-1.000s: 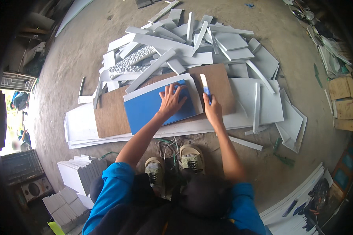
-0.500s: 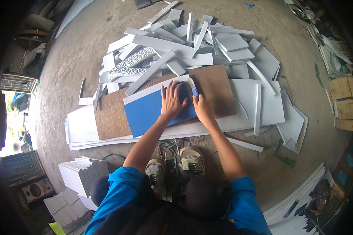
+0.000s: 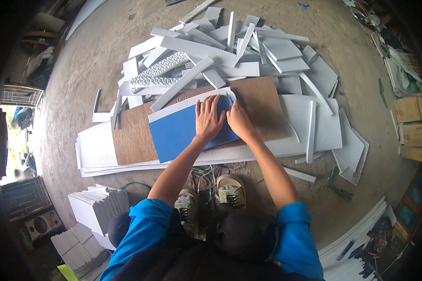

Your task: The person uses a blue rectangular template and a utility knife to cut white foam sheets. They repeatedly place the template on a sheet, trace the edges, and cut along the lines to produce smaller rectangular pieces.

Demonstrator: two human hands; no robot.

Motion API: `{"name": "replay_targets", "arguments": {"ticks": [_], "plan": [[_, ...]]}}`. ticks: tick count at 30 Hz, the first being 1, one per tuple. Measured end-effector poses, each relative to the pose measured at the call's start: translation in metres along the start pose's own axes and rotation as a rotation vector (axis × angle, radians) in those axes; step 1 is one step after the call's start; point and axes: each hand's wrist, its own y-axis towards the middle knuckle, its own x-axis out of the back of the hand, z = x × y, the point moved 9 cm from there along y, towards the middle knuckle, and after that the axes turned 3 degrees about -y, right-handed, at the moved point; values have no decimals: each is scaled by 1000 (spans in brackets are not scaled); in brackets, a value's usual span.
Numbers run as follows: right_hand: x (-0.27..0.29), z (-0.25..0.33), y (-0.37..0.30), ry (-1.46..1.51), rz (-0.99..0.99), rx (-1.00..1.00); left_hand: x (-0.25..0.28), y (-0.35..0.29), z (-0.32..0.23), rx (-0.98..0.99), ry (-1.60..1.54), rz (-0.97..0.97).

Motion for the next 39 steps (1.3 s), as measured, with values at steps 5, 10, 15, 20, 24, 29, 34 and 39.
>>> {"name": "replay_targets", "arguments": {"ticks": [5, 10, 15, 20, 24, 29, 34, 39], "plan": [[-5, 17, 20, -292, 211, -198, -4, 3, 12, 85, 49, -14], [-4, 24, 28, -417, 176, -184, -4, 2, 9, 68, 77, -25], [-10, 23, 34, -388, 143, -164, -1, 3, 9, 71, 31, -25], [-12, 15, 44, -292, 225, -212, 0, 3, 4, 60, 32, -26], [-5, 20, 26, -246, 302, -254, -2, 2, 7, 52, 69, -22], [8, 8, -59, -274, 404, -325, 4, 0, 3, 47, 56, -57], [14, 3, -128, -277, 475, -402, -3, 0, 1, 24, 82, -16], [26, 0, -118, -398, 367, -298, -4, 1, 2, 44, 94, -24]]}}
